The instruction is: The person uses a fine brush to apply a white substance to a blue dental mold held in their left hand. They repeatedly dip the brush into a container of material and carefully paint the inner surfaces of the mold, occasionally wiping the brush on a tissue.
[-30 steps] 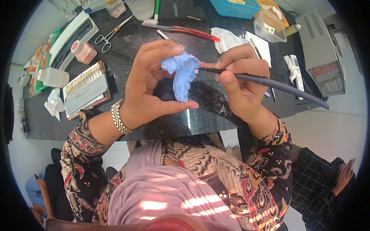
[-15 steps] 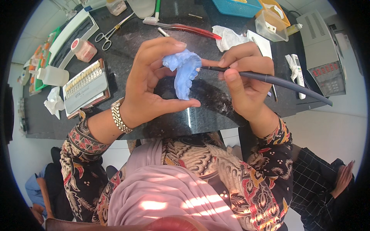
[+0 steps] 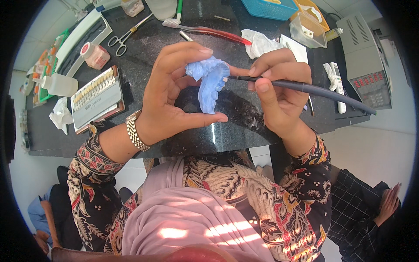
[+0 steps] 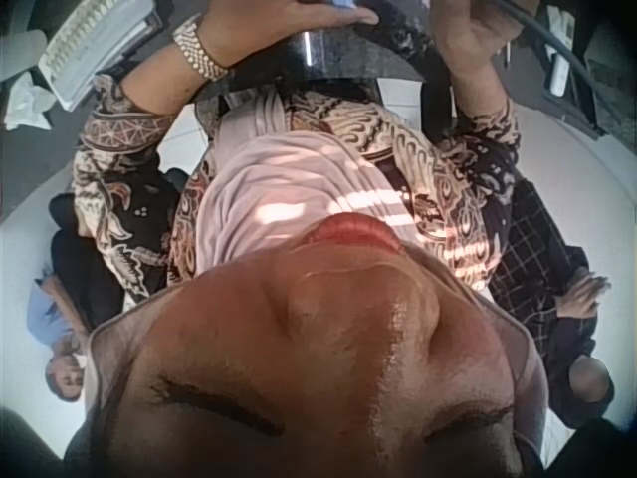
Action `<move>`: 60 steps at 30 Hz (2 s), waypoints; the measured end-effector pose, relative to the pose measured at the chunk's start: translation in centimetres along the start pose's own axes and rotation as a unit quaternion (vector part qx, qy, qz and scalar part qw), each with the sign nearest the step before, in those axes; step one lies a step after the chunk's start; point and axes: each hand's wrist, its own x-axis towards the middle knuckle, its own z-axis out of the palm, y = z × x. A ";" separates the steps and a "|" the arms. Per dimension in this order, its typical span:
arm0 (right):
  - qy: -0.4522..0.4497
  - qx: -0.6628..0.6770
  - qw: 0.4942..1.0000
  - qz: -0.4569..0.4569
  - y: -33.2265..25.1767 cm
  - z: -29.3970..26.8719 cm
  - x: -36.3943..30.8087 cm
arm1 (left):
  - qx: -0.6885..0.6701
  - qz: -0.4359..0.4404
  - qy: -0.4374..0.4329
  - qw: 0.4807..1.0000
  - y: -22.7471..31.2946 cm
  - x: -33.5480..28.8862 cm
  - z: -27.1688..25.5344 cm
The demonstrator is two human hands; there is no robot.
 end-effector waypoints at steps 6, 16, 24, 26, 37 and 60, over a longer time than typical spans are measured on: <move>-0.001 -0.010 1.000 0.006 -0.2 0.0 0.1 | 0.003 0.003 -0.002 1.000 0.2 0.0 -0.1; 0.008 0.025 1.000 0.004 -0.1 0.3 0.1 | -0.001 0.004 -0.005 1.000 0.1 0.0 -0.1; -0.003 0.010 1.000 0.007 0.0 -0.1 0.0 | -0.001 0.007 -0.003 1.000 0.1 -0.1 -0.1; 0.011 0.016 1.000 0.006 0.0 0.0 -0.1 | -0.005 0.010 -0.002 1.000 0.1 -0.1 -0.1; -0.005 0.005 1.000 -0.002 -0.1 -0.1 0.1 | -0.014 0.007 0.006 1.000 0.1 -0.1 0.0; -0.013 -0.013 1.000 -0.002 -0.1 -0.1 -0.1 | -0.015 0.001 0.002 1.000 0.2 -0.1 0.0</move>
